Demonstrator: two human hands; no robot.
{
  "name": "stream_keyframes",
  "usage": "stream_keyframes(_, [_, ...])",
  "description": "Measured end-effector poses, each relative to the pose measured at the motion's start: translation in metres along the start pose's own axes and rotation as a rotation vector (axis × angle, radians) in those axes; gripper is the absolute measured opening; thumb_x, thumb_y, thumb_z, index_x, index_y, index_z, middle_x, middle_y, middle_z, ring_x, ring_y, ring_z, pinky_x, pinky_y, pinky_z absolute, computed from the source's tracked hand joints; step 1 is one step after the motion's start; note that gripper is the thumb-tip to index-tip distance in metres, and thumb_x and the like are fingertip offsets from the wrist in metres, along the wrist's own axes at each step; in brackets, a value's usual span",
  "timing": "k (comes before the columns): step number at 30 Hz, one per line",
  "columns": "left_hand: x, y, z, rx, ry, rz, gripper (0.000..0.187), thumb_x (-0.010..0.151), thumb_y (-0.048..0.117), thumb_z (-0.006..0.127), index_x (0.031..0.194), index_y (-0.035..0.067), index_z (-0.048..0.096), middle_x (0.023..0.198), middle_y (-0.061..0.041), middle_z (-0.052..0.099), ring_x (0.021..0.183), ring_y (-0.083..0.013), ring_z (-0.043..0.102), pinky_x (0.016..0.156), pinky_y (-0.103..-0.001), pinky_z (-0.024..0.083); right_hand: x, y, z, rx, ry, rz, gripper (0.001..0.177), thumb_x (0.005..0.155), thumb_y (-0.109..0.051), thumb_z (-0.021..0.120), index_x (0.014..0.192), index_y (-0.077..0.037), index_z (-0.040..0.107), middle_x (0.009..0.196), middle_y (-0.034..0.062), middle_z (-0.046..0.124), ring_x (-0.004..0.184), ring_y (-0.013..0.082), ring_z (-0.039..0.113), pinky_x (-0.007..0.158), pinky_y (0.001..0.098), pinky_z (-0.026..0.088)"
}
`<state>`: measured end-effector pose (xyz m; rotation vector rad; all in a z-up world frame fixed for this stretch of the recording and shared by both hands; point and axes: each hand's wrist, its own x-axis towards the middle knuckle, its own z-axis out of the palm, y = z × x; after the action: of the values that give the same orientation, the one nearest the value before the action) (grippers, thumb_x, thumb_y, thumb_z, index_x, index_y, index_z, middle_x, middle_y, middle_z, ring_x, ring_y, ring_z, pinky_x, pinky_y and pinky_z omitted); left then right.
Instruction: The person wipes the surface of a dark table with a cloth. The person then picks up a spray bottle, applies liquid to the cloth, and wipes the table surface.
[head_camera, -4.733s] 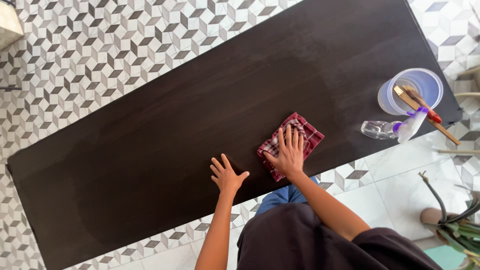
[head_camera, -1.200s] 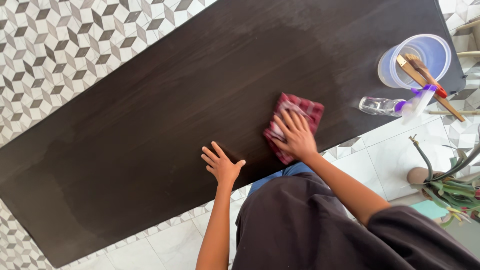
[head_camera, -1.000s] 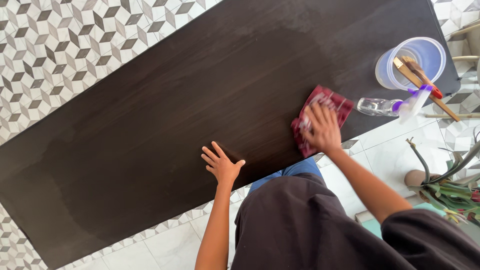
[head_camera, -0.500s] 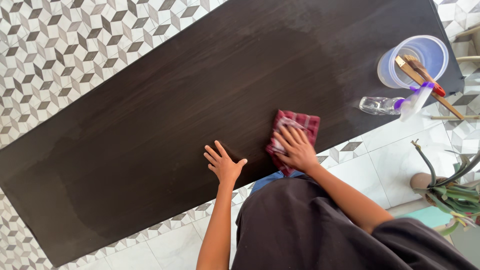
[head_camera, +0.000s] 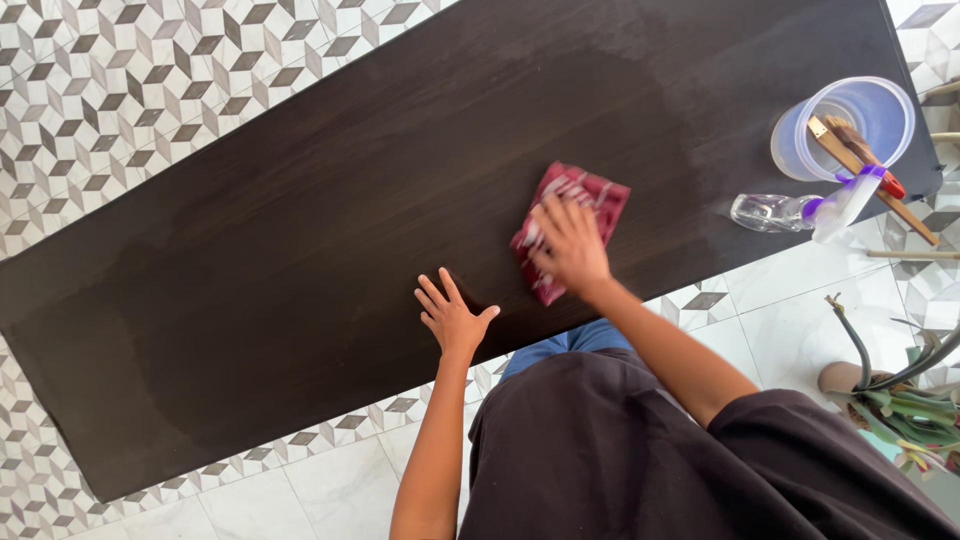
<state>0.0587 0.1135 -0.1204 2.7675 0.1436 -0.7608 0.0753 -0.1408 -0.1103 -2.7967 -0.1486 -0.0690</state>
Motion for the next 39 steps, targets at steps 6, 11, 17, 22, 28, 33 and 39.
stream_keyframes(6, [-0.001,0.001,0.0,0.002,0.002,-0.011,0.13,0.072,0.055,0.087,0.163,0.01,0.005,0.167,-0.031,-0.006,0.155,-0.0497,0.002,0.116,-0.067,0.024,-0.078,-0.002,0.005,0.055,-0.014,-0.161,0.08,0.08,-0.046,0.075,0.148,-0.011,0.052,0.155,0.0171,0.044,0.139,0.0392,0.043,0.114,0.0543,0.032])
stream_keyframes(11, [0.002,0.0,0.0,-0.019,-0.041,-0.038,0.131,0.073,0.053,0.087,0.163,0.01,0.002,0.167,-0.03,-0.01,0.154,-0.05,-0.002,0.116,-0.069,0.02,-0.099,0.068,-0.019,-0.005,0.037,0.092,0.076,0.082,-0.043,0.072,0.148,-0.011,0.053,0.158,0.0153,0.044,0.143,0.039,0.042,0.119,0.0526,0.033])
stream_keyframes(17, [0.003,0.006,-0.005,-0.02,-0.068,-0.058,0.133,0.073,0.052,0.088,0.163,0.01,-0.001,0.167,-0.03,-0.012,0.155,-0.0501,-0.004,0.116,-0.071,0.019,-0.023,0.062,-0.019,-0.15,0.151,0.191,0.079,0.088,-0.046,0.073,0.153,-0.009,0.05,0.16,0.0187,0.042,0.143,0.0412,0.04,0.116,0.0559,0.031])
stream_keyframes(22, [0.001,0.008,-0.007,-0.026,-0.051,-0.051,0.132,0.072,0.052,0.089,0.163,0.011,0.003,0.167,-0.029,-0.009,0.155,-0.0497,-0.001,0.116,-0.07,0.02,0.002,0.011,-0.005,-0.019,-0.074,-0.022,0.082,0.085,-0.051,0.07,0.151,-0.008,0.047,0.16,0.017,0.039,0.142,0.0398,0.04,0.118,0.0553,0.03])
stream_keyframes(28, [-0.003,-0.003,-0.009,-0.052,-0.003,-0.009,0.122,0.073,0.05,0.087,0.163,0.013,0.013,0.168,-0.026,0.0,0.155,-0.0475,0.007,0.118,-0.064,0.023,-0.051,-0.014,0.0,0.04,-0.156,-0.277,0.086,0.08,-0.054,0.071,0.148,-0.007,0.047,0.158,0.0176,0.04,0.141,0.0383,0.041,0.117,0.0531,0.029])
stream_keyframes(33, [-0.013,-0.029,-0.021,-0.029,0.116,-0.002,0.109,0.076,0.046,0.086,0.16,0.013,0.024,0.168,-0.026,0.01,0.155,-0.0449,0.016,0.121,-0.058,0.028,-0.041,0.045,-0.027,0.028,-0.229,-0.043,0.094,0.073,-0.054,0.075,0.147,-0.005,0.048,0.154,0.0161,0.044,0.139,0.0364,0.042,0.118,0.0491,0.032])
stream_keyframes(39, [-0.016,-0.043,-0.022,-0.053,0.05,-0.106,0.115,0.074,0.044,0.089,0.161,0.016,0.018,0.168,-0.022,0.005,0.154,-0.0445,0.012,0.119,-0.058,0.025,0.061,0.112,-0.02,-0.053,0.056,0.034,0.093,0.088,-0.052,0.07,0.155,0.005,0.043,0.161,0.0246,0.04,0.147,0.0449,0.037,0.122,0.0562,0.028])
